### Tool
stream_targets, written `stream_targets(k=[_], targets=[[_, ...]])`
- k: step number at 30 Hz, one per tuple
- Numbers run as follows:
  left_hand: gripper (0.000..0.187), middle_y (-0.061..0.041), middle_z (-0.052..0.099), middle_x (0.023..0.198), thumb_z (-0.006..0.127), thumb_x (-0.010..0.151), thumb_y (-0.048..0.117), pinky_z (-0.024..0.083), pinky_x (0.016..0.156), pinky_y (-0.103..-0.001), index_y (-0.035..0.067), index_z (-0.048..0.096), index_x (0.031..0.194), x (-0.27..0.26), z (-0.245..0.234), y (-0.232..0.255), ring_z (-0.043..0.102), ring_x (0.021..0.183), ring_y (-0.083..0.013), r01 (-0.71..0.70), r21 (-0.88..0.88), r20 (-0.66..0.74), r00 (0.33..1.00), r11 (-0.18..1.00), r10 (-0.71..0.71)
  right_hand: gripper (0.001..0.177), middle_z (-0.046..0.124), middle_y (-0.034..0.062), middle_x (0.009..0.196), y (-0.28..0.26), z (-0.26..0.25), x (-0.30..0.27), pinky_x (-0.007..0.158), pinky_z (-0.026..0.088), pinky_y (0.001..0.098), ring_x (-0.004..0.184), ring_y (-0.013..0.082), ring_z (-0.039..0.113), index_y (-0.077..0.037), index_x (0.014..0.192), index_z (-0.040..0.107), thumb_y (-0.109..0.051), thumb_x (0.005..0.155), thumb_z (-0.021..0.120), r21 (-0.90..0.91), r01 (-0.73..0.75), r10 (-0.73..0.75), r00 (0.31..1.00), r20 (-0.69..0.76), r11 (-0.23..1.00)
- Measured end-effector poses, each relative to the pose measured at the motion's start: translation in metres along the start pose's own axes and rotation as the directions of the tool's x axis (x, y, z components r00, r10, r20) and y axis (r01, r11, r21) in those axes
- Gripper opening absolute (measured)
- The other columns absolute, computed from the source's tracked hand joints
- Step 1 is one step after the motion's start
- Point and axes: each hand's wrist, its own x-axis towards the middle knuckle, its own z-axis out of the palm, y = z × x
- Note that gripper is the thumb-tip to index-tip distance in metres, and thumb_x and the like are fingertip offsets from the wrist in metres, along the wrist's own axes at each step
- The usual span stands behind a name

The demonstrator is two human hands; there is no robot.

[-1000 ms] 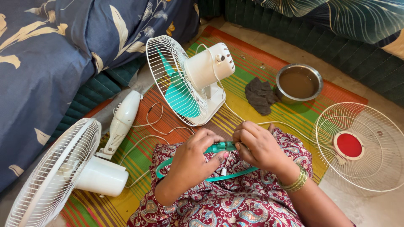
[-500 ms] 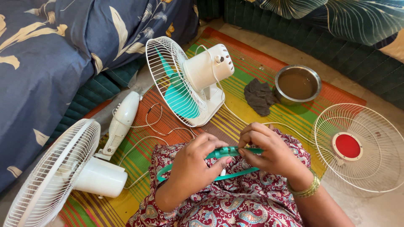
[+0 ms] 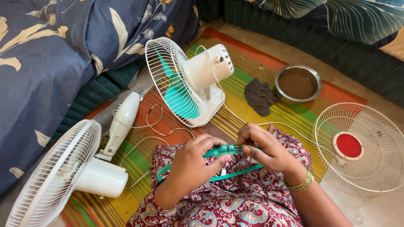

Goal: The person assembles a desk fan by attaching the blades and the front cage.

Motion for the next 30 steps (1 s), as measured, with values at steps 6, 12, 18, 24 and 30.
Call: stream_targets(k=[6,12,18,24,30], targets=[[0.033,-0.006,0.070,0.093,0.083,0.078,0.034,0.056,0.070,-0.040,0.011,0.072,0.098,0.000,0.001,0.002,0.072,0.084,-0.0288,0.008,-0.009,0.005,1.000,1.000,-0.008,0.011,0.055,0.0082,0.098,-0.003,0.003,0.002,0.080,0.047,0.0321,0.091,0.0210,0.056,-0.003,0.100,0.061,-0.005,0.090,0.066,-0.023,0.060,-0.061,0.998,-0.033,0.998],[0.032,-0.006,0.070,0.092,0.084,0.077,0.033,0.056,0.069,-0.040,0.010,0.072,0.097,0.000,0.002,0.003,0.071,0.082,-0.0287,0.003,0.005,-0.004,1.000,1.000,-0.003,0.014,0.056,0.0079,0.094,-0.008,0.002,0.005,0.070,0.046,0.0308,0.081,0.0202,0.056,-0.003,0.094,0.061,-0.003,0.081,0.069,0.022,0.018,-0.017,0.998,-0.056,1.000],[0.031,-0.005,0.070,0.089,0.084,0.076,0.034,0.056,0.068,-0.039,0.011,0.075,0.096,0.001,0.001,0.002,0.071,0.078,-0.0275,0.056,0.012,0.039,0.998,0.998,-0.056,0.015,0.057,0.0082,0.091,0.004,0.008,0.004,0.075,0.049,0.0330,0.084,0.0219,0.059,-0.002,0.092,0.060,-0.002,0.081,0.070,-0.083,0.030,-0.033,0.999,-0.038,0.996],[0.031,-0.006,0.071,0.091,0.084,0.077,0.035,0.056,0.067,-0.039,0.013,0.076,0.098,0.002,0.002,-0.001,0.072,0.081,-0.0285,0.026,0.004,-0.005,1.000,1.000,-0.026,0.015,0.059,0.0096,0.096,0.001,0.007,0.005,0.081,0.051,0.0351,0.091,0.0246,0.062,-0.002,0.097,0.061,-0.002,0.085,0.070,-0.178,0.070,-0.077,0.996,-0.035,0.982],[0.030,-0.006,0.072,0.093,0.083,0.079,0.033,0.056,0.069,-0.038,0.011,0.076,0.099,0.001,0.002,-0.002,0.072,0.082,-0.0284,-0.013,-0.003,-0.004,1.000,1.000,0.013,0.017,0.058,0.0109,0.095,-0.003,0.004,0.008,0.079,0.051,0.0354,0.089,0.0250,0.061,-0.001,0.097,0.061,-0.002,0.083,0.072,-0.067,0.070,-0.072,0.997,-0.034,0.995]])
